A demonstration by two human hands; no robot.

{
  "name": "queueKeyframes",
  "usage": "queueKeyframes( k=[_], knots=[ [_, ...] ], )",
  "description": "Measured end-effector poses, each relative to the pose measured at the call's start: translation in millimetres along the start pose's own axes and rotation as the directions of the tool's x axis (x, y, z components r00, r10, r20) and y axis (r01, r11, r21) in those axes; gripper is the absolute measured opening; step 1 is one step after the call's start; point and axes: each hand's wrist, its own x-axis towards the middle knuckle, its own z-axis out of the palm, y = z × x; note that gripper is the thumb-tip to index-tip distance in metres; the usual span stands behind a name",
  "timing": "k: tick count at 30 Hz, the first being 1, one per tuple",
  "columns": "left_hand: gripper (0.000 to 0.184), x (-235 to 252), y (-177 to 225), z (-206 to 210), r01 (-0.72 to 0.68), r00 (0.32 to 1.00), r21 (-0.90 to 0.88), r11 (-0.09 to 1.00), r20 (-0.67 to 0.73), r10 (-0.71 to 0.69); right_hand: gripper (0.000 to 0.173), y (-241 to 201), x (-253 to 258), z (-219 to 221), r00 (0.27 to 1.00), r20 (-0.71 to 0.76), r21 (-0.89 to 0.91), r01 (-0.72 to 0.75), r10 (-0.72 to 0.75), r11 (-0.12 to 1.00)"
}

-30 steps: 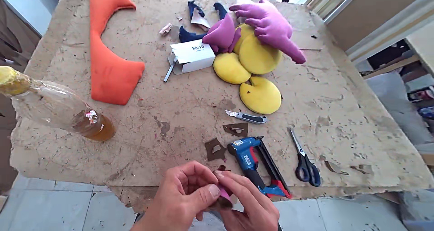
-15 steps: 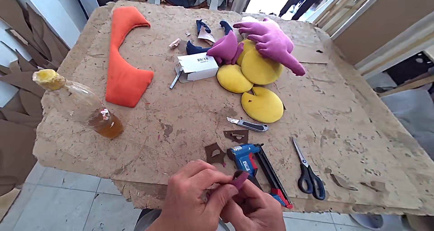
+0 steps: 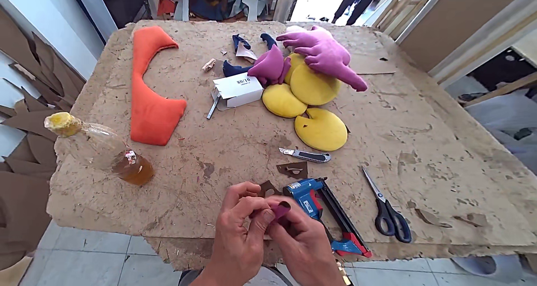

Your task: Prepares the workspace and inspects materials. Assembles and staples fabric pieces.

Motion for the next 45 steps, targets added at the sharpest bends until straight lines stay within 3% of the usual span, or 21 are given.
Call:
queueKeyframes(
  k=[2, 4, 8, 10, 11, 12, 13, 14, 16, 18, 20, 23, 26, 29, 33, 38, 45],
  knots=[
    [0.014, 2, -19, -2, -0.107, 0.994, 0.117, 0.987, 0.014, 0.106, 0.020, 12, 6, 2, 0.997, 0.007, -0.031, -0.074, 0.074, 0.997],
    [0.015, 5, -39, -7, -0.204, 0.979, 0.264, 0.943, 0.081, 0.189, 0.017, 23, 10, 6, 0.976, 0.006, 0.095, -0.219, 0.219, 0.971],
    [0.019, 2, -74, -9, -0.254, 0.966, 0.519, 0.816, 0.170, 0.193, 0.011, 46, 18, 20, 0.792, -0.009, 0.480, -0.533, 0.611, 0.697],
    [0.018, -3, -94, -7, -0.263, 0.964, 0.571, 0.777, 0.175, 0.198, 0.013, 63, 21, 24, 0.718, 0.056, 0.517, -0.615, 0.693, 0.595],
    [0.017, -7, -106, -6, -0.271, 0.962, 0.583, 0.766, 0.185, 0.199, 0.012, 72, 21, 23, 0.714, 0.065, 0.454, -0.643, 0.697, 0.617],
    [0.017, -15, -119, -5, -0.279, 0.959, 0.593, 0.755, 0.205, 0.194, 0.013, 81, 17, 18, 0.746, 0.040, 0.292, -0.645, 0.664, 0.706],
    [0.016, -25, -131, -4, -0.281, 0.958, 0.610, 0.741, 0.224, 0.179, 0.017, 88, 9, 7, 0.811, -0.015, 0.026, -0.584, 0.585, 0.811],
    [0.016, -35, -142, -4, -0.281, 0.957, 0.632, 0.723, 0.238, 0.164, 0.022, 92, 0, -8, 0.887, -0.089, -0.291, -0.458, 0.453, 0.840],
    [0.017, -42, -152, -2, -0.272, 0.961, 0.661, 0.699, 0.229, 0.156, 0.030, 97, -15, -45, 0.968, -0.218, -0.697, -0.242, 0.122, 0.675],
    [0.017, -44, -150, 1, -0.235, 0.970, 0.664, 0.710, 0.203, 0.132, 0.046, 104, -28, -79, 0.959, -0.279, -0.818, -0.268, 0.055, 0.509],
    [0.015, -43, -148, 3, -0.194, 0.979, 0.659, 0.727, 0.178, 0.100, 0.071, 117, -37, -95, 0.935, -0.321, -0.846, -0.353, 0.148, 0.398],
    [0.014, -43, -143, 4, -0.104, 0.993, 0.687, 0.719, 0.107, 0.042, 0.088, 125, -35, -99, 0.919, -0.322, -0.854, -0.385, 0.225, 0.349],
    [0.024, -39, -136, 3, 0.029, 0.999, 0.695, 0.718, 0.011, -0.051, 0.085, 117, -24, -101, 0.910, -0.311, -0.838, -0.399, 0.275, 0.372],
    [0.026, -39, -136, 3, 0.097, 0.993, 0.645, 0.758, -0.016, -0.114, 0.071, 87, -22, -105, 0.834, -0.389, -0.771, -0.528, 0.392, 0.358],
    [0.021, -41, -139, 5, 0.076, 0.997, 0.623, 0.778, -0.025, -0.077, 0.045, 30, -39, -91, 0.849, -0.251, -0.778, -0.462, 0.465, 0.426],
    [0.021, -43, -141, 6, 0.056, 0.998, 0.631, 0.774, -0.003, -0.069, 0.032, 0, -47, -41, 0.822, -0.051, -0.708, -0.430, 0.567, 0.560],
    [0.017, -41, -141, 6, 0.064, 0.997, 0.645, 0.762, -0.009, -0.076, 0.028, 6, -34, -15, 0.800, -0.033, -0.751, -0.416, 0.599, 0.513]
  ],
)
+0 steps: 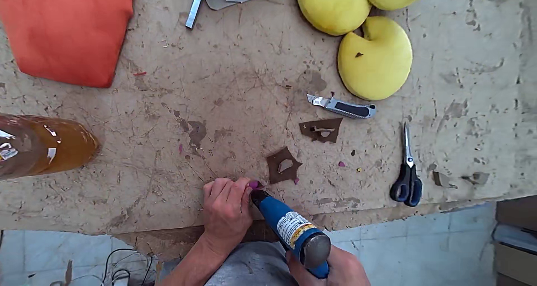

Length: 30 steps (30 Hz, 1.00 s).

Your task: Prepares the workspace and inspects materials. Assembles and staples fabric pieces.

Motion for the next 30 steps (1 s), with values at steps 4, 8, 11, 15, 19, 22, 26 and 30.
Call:
queueKeyframes(
  k=[4, 8, 11, 15, 19, 22, 26, 30],
  knots=[
    [0.018, 1, 0, 0, -0.002, 1.000, -0.007, 1.000, 0.002, 0.002, 0.027, -2, 1, 2, 1.000, 0.000, -0.022, -0.009, 0.009, 1.000],
    [0.019, 1, 0, -1, 0.000, 1.000, -0.005, 1.000, 0.003, 0.000, 0.029, -6, 2, 1, 0.999, 0.029, -0.044, -0.018, 0.020, 0.999],
    [0.018, 2, 0, -1, -0.002, 1.000, -0.008, 1.000, 0.000, 0.002, 0.027, -3, 2, 3, 0.999, 0.023, -0.046, -0.021, 0.022, 0.999],
    [0.017, 2, 1, -2, 0.000, 1.000, -0.005, 1.000, 0.001, 0.000, 0.028, -2, 1, 5, 1.000, 0.010, -0.035, -0.003, 0.004, 0.999],
    [0.017, 3, 1, -1, -0.005, 1.000, -0.003, 1.000, 0.005, 0.005, 0.027, -2, 2, 6, 1.000, 0.002, -0.042, 0.000, 0.000, 0.999],
    [0.018, 2, 0, -2, -0.005, 1.000, -0.011, 1.000, 0.023, 0.006, 0.029, -6, 2, 6, 0.999, 0.020, -0.045, -0.024, 0.025, 0.999],
    [0.019, 4, -1, -3, 0.004, 0.999, -0.018, 1.000, 0.035, -0.003, 0.027, -9, 4, 11, 0.998, 0.035, -0.048, -0.050, 0.052, 0.998],
    [0.026, 3, -2, -3, 0.011, 0.999, -0.016, 1.000, 0.051, -0.010, 0.021, -2, 4, 17, 0.991, 0.021, 0.014, -0.133, 0.133, 0.991]
  ],
)
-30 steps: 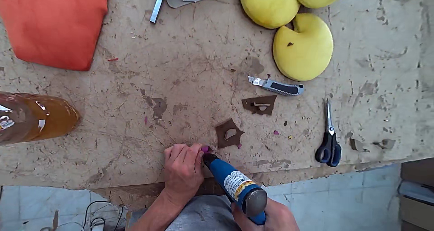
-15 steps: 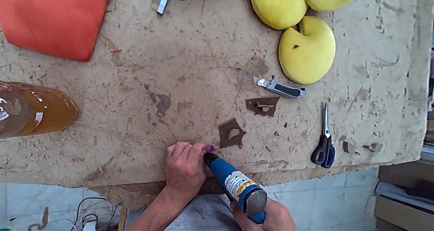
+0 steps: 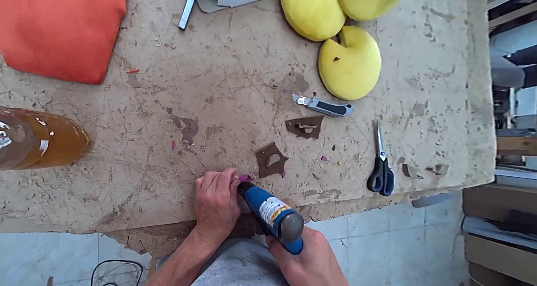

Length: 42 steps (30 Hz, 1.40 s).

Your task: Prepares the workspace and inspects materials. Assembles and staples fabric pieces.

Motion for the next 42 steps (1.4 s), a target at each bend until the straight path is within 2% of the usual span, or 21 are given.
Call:
queueKeyframes(
  k=[3, 5, 7, 8, 10, 12, 13, 15, 16, 18, 19, 20, 22, 25, 27, 30, 33, 35, 38, 40, 42],
  knots=[
    [0.042, 1, -4, -12, -0.037, 0.994, -0.064, 0.997, 0.096, 0.043, 0.028, 18, -6, -22, 0.992, -0.118, 0.176, -0.018, 0.040, 0.984],
    [0.055, -1, -10, -19, -0.124, 0.975, -0.050, 0.991, 0.178, 0.131, 0.033, 39, -7, -45, 0.967, -0.249, 0.112, -0.031, 0.058, 0.993],
    [0.050, -1, -13, -21, -0.193, 0.961, 0.000, 0.981, 0.200, 0.189, 0.041, 65, 6, -56, 0.926, -0.372, -0.040, -0.083, 0.062, 0.996],
    [0.043, 2, -12, -22, -0.163, 0.966, -0.035, 0.986, 0.198, 0.167, 0.045, 79, 17, -55, 0.901, -0.431, -0.100, -0.090, 0.038, 0.991],
    [0.036, 12, 1, -36, 0.085, 0.963, -0.288, 0.954, 0.270, -0.004, 0.063, 107, 42, -49, 0.877, -0.481, -0.142, -0.078, 0.000, 0.987],
    [0.036, 26, 22, -57, 0.320, 0.922, -0.629, 0.708, 0.378, -0.081, 0.073, 115, 52, -49, 0.908, -0.418, -0.151, -0.042, -0.025, 0.988],
    [0.037, 31, 35, -67, 0.343, 0.920, -0.735, 0.584, 0.388, -0.052, 0.070, 106, 50, -52, 0.920, -0.383, -0.150, 0.025, -0.081, 0.988],
    [0.037, 37, 60, -79, 0.269, 0.940, -0.850, 0.453, 0.334, 0.069, 0.053, 66, 30, -58, 0.884, -0.379, -0.048, 0.275, -0.272, 0.960],
    [0.033, 39, 72, -81, 0.210, 0.946, -0.888, 0.409, 0.290, 0.144, 0.046, 41, 18, -61, 0.854, -0.377, 0.104, 0.423, -0.358, 0.900],
    [0.021, 42, 91, -78, 0.098, 0.941, -0.935, 0.341, 0.199, 0.275, 0.041, 3, 3, -57, 0.760, -0.443, 0.407, 0.644, -0.476, 0.648],
    [0.017, 43, 98, -77, 0.040, 0.933, -0.941, 0.336, 0.155, 0.325, 0.039, -8, 0, -54, 0.701, -0.504, 0.448, 0.712, -0.505, 0.541],
    [0.015, 43, 103, -79, -0.027, 0.929, -0.931, 0.364, 0.111, 0.354, 0.036, -12, 1, -53, 0.639, -0.563, 0.419, 0.767, -0.523, 0.486],
    [0.011, 44, 111, -90, -0.201, 0.928, -0.817, 0.541, 0.017, 0.372, 0.030, -12, 2, -59, 0.522, -0.629, 0.261, 0.840, -0.576, 0.475],
    [0.011, 42, 128, -115, -0.435, 0.898, -0.472, 0.767, -0.158, 0.412, 0.024, -9, 1, -70, 0.376, -0.682, 0.004, 0.860, -0.628, 0.511],
    [0.018, 39, 140, -131, -0.524, 0.850, -0.304, 0.795, -0.233, 0.472, 0.024, -12, 1, -75, 0.311, -0.720, -0.105, 0.835, -0.621, 0.540],
    [0.021, 37, 154, -142, -0.608, 0.782, -0.123, 0.785, -0.265, 0.564, 0.025, -19, 2, -82, 0.259, -0.712, -0.196, 0.819, -0.652, 0.539],
    [0.019, 42, 155, -146, -0.614, 0.763, -0.028, 0.789, -0.276, 0.584, 0.027, -27, 4, -85, 0.218, -0.686, -0.245, 0.829, -0.694, 0.502],
    [0.021, 45, 155, -152, -0.592, 0.784, -0.012, 0.806, -0.239, 0.572, 0.028, -32, 2, -87, 0.227, -0.657, -0.256, 0.830, -0.719, 0.496],
    [0.018, 47, 152, -157, -0.561, 0.815, -0.095, 0.822, -0.235, 0.529, 0.026, -38, 0, -87, 0.236, -0.632, -0.279, 0.819, -0.738, 0.501],
    [0.016, 47, 151, -160, -0.491, 0.869, -0.236, 0.839, -0.202, 0.451, 0.023, -43, -1, -85, 0.229, -0.627, -0.304, 0.808, -0.744, 0.505],
    [0.016, 47, 153, -162, -0.318, 0.946, -0.501, 0.805, -0.112, 0.304, 0.020, -47, -3, -83, 0.208, -0.641, -0.303, 0.816, -0.739, 0.493]
  ],
)
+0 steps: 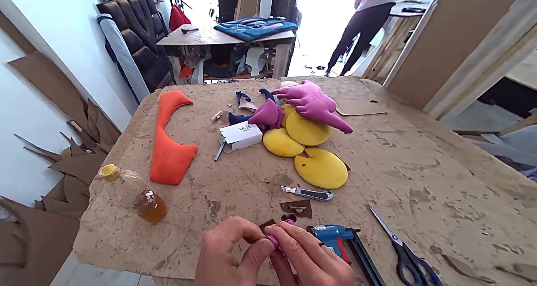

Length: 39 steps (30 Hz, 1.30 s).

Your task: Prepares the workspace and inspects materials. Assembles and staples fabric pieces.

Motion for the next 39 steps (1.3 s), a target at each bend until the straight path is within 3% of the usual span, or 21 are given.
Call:
queueKeyframes(
  k=[4, 7, 10, 12, 14, 17, 19, 22, 25, 28, 30, 32, 34, 37, 39],
  knots=[
    [0.015, 2, -12, 2, 0.232, 0.970, -0.474, 0.849, 0.052, -0.236, 0.024, -2, 0, 9, 0.998, -0.061, 0.040, 0.002, 0.000, 0.999],
    [0.015, 4, -21, -1, 0.348, 0.935, -0.552, 0.758, 0.146, -0.323, 0.026, 5, -4, 17, 0.998, -0.059, 0.063, 0.011, -0.008, 0.998],
    [0.016, 3, -26, -6, 0.387, 0.920, -0.486, 0.783, 0.140, -0.367, 0.027, 16, -5, 31, 0.999, -0.037, 0.174, 0.041, -0.035, 0.984],
    [0.016, 1, -34, -9, 0.402, 0.911, -0.426, 0.810, 0.099, -0.400, 0.026, 23, -6, 49, 1.000, 0.017, 0.371, -0.024, 0.019, 0.928],
    [0.012, -4, -47, -9, 0.401, 0.907, -0.340, 0.850, 0.016, -0.421, 0.024, 29, -10, 75, 0.985, 0.106, 0.547, -0.174, 0.138, 0.819],
    [0.013, -19, -83, -7, 0.404, 0.912, -0.035, 0.914, -0.053, -0.406, 0.022, 39, -32, 122, 0.928, 0.239, 0.730, -0.366, 0.286, 0.577],
    [0.018, -33, -109, -2, 0.388, 0.920, 0.192, 0.902, -0.028, -0.390, 0.020, 47, -57, 150, 0.885, 0.300, 0.757, -0.448, 0.355, 0.476],
    [0.024, -60, -141, 12, 0.309, 0.937, 0.358, 0.881, 0.042, -0.345, 0.020, 57, -96, 163, 0.865, 0.308, 0.702, -0.488, 0.396, 0.519],
    [0.030, -77, -147, 20, 0.169, 0.958, 0.318, 0.933, 0.169, -0.231, 0.021, 64, -119, 141, 0.860, 0.324, 0.693, -0.499, 0.394, 0.520],
    [0.023, -78, -132, 25, 0.153, 0.949, 0.090, 0.984, 0.265, -0.172, 0.028, 57, -121, 107, 0.771, 0.361, 0.738, -0.580, 0.525, 0.346],
    [0.026, -71, -120, 31, 0.177, 0.947, -0.023, 0.984, 0.275, -0.164, 0.031, 53, -110, 88, 0.718, 0.352, 0.741, -0.606, 0.600, 0.290],
    [0.024, -60, -109, 34, 0.120, 0.968, 0.006, 0.993, 0.221, -0.118, 0.030, 53, -98, 74, 0.756, 0.315, 0.713, -0.587, 0.574, 0.383],
    [0.023, -40, -97, 32, 0.018, 0.982, 0.100, 0.995, 0.187, -0.036, 0.030, 52, -85, 59, 0.820, 0.284, 0.627, -0.551, 0.498, 0.550],
    [0.033, -11, -80, 23, -0.165, 0.932, 0.154, 0.974, 0.346, 0.104, 0.030, 51, -71, 37, 0.877, 0.289, 0.478, -0.480, 0.384, 0.736],
    [0.032, 1, -74, 18, -0.270, 0.871, 0.187, 0.945, 0.465, 0.157, 0.027, 50, -66, 27, 0.895, 0.314, 0.416, -0.430, 0.317, 0.802]
  ],
)
